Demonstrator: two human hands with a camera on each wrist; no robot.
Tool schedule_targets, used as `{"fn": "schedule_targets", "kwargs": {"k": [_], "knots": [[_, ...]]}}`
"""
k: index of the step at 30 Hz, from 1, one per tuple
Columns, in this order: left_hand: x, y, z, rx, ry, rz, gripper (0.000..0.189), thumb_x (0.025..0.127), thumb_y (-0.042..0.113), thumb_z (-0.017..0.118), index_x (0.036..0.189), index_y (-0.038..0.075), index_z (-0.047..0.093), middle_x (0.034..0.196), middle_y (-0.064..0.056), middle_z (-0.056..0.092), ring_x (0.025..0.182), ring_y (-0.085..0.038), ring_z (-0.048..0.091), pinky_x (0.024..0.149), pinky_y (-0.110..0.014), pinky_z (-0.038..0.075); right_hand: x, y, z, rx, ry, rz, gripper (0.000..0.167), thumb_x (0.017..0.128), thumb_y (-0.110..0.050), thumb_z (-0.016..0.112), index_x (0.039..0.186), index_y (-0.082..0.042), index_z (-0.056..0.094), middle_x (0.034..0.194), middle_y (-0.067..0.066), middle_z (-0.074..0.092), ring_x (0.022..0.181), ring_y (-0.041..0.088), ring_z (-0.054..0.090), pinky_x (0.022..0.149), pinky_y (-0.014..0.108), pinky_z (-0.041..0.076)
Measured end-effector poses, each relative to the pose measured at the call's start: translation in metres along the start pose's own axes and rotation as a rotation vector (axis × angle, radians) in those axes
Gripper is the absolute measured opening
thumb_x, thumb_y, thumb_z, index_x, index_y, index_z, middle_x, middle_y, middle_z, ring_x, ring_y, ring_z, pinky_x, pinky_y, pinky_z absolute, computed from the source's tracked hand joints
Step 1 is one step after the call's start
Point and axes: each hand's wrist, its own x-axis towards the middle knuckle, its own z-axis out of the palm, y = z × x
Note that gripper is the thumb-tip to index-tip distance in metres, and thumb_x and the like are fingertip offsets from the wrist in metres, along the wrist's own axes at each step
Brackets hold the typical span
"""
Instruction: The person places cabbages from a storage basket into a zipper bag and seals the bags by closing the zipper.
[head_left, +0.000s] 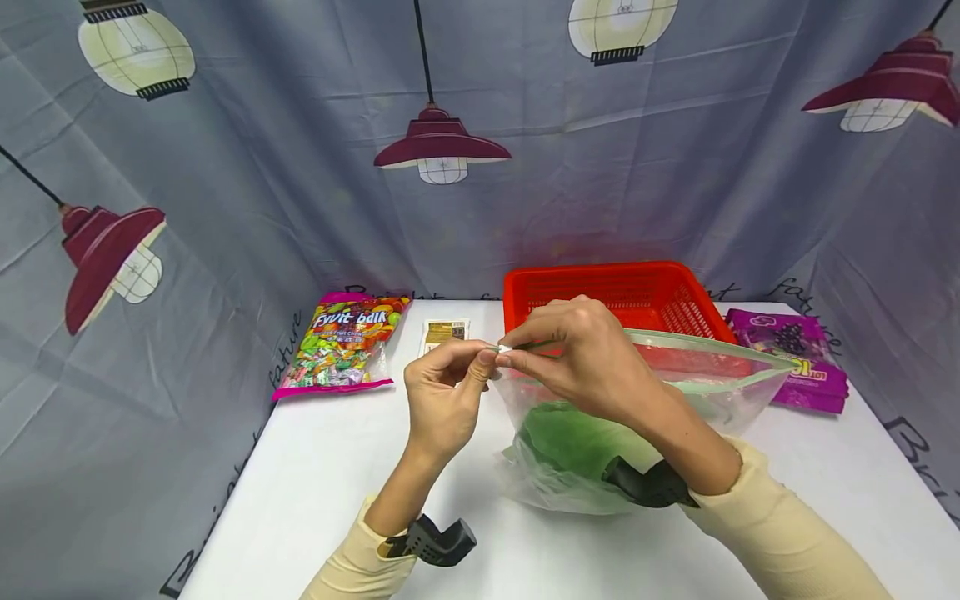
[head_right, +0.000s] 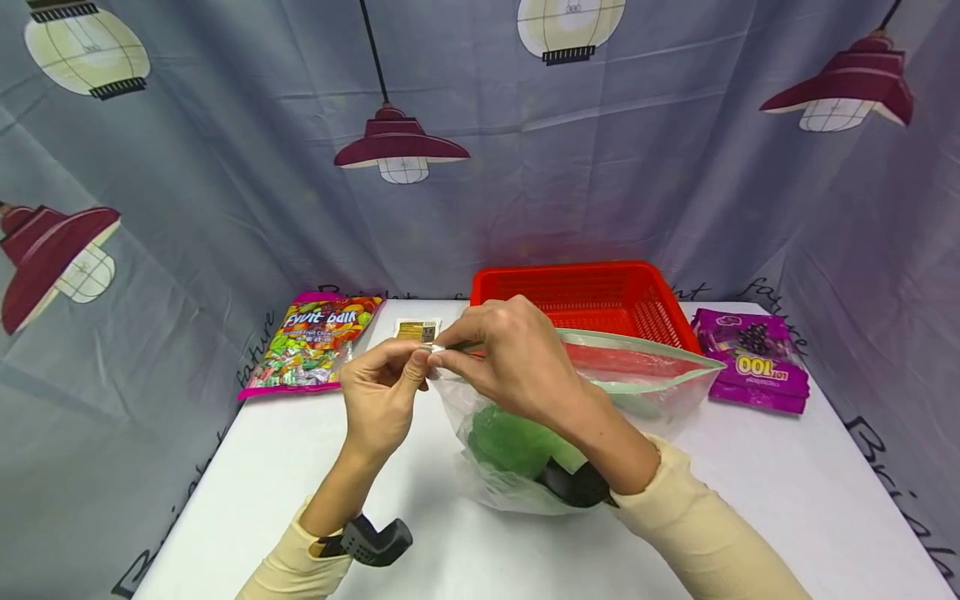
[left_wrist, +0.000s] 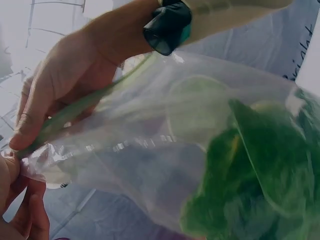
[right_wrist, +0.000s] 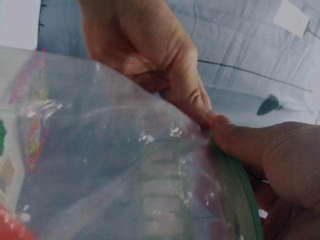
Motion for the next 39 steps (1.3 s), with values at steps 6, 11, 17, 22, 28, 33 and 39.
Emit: {"fn": "schedule_targets", "kwargs": {"k": [6, 11, 17, 22, 28, 33, 39], "knots": [[0.003, -0.002, -0.007, -0.014, 0.015, -0.014, 0.006, 0.088, -0.003, 0.067, 0.089, -0.009, 0.067, 0.074, -0.016, 0.066, 0.063, -0.015, 0.065, 0.053, -0.026, 0.053, -0.006, 0.007, -0.008, -0.012, 0.034, -0.031, 0.013, 0.073, -0.008, 0.085, 0.084, -0.012, 0.079, 0.075, -0.011, 0.069, 0.060, 0.003, 0.053, 0.066, 0.031, 0.042], [0.004, -0.002, -0.020, -0.005, 0.052, -0.023, 0.006, 0.089, -0.003, 0.067, 0.088, -0.009, 0.066, 0.072, -0.013, 0.066, 0.063, -0.014, 0.064, 0.053, -0.023, 0.051, -0.018, 0.015, -0.026, -0.018, 0.043, -0.017, 0.016, 0.071, -0.006, 0.085, 0.084, -0.013, 0.079, 0.076, -0.014, 0.069, 0.059, 0.002, 0.051, 0.061, 0.024, 0.038], [0.006, -0.002, -0.035, -0.034, 0.080, 0.001, 0.018, 0.090, 0.004, 0.068, 0.087, -0.013, 0.063, 0.070, -0.008, 0.066, 0.060, -0.016, 0.061, 0.052, -0.022, 0.048, -0.037, 0.022, -0.054, -0.041, 0.063, -0.033, 0.024, 0.065, -0.002, 0.086, 0.085, -0.015, 0.080, 0.079, -0.012, 0.071, 0.061, 0.002, 0.055, 0.059, 0.018, 0.039], [0.006, 0.002, -0.048, -0.049, 0.094, 0.031, 0.023, 0.089, 0.007, 0.069, 0.087, -0.015, 0.063, 0.068, -0.008, 0.065, 0.058, -0.016, 0.060, 0.050, -0.021, 0.046, -0.055, 0.026, -0.077, -0.070, 0.060, -0.030, 0.033, 0.059, 0.000, 0.087, 0.086, -0.018, 0.080, 0.081, -0.014, 0.071, 0.064, -0.001, 0.057, 0.058, 0.017, 0.041], [0.003, 0.007, -0.067, -0.089, 0.155, 0.070, 0.022, 0.088, 0.005, 0.070, 0.086, -0.015, 0.063, 0.069, -0.008, 0.066, 0.059, -0.011, 0.061, 0.050, -0.020, 0.044, -0.076, 0.022, -0.104, -0.132, 0.069, 0.058, 0.041, 0.056, 0.007, 0.087, 0.087, -0.018, 0.079, 0.081, -0.011, 0.071, 0.070, -0.004, 0.056, 0.054, 0.014, 0.040], [-0.001, 0.027, -0.072, -0.115, 0.135, 0.112, 0.016, 0.089, -0.002, 0.068, 0.084, -0.016, 0.062, 0.069, -0.010, 0.066, 0.058, -0.012, 0.061, 0.048, -0.020, 0.044, -0.091, 0.013, -0.116, -0.040, 0.083, 0.025, 0.026, 0.067, -0.002, 0.087, 0.091, -0.010, 0.078, 0.085, -0.002, 0.073, 0.080, 0.002, 0.063, 0.069, 0.010, 0.048], [0.005, 0.065, -0.073, -0.169, 0.091, 0.032, 0.007, 0.089, -0.015, 0.055, 0.085, -0.017, 0.060, 0.067, -0.011, 0.060, 0.053, -0.015, 0.056, 0.040, -0.024, 0.039, -0.096, 0.014, -0.128, 0.079, 0.051, 0.040, 0.036, 0.062, 0.011, 0.085, 0.093, -0.005, 0.076, 0.084, 0.006, 0.071, 0.074, 0.010, 0.063, 0.068, 0.014, 0.050]]}}
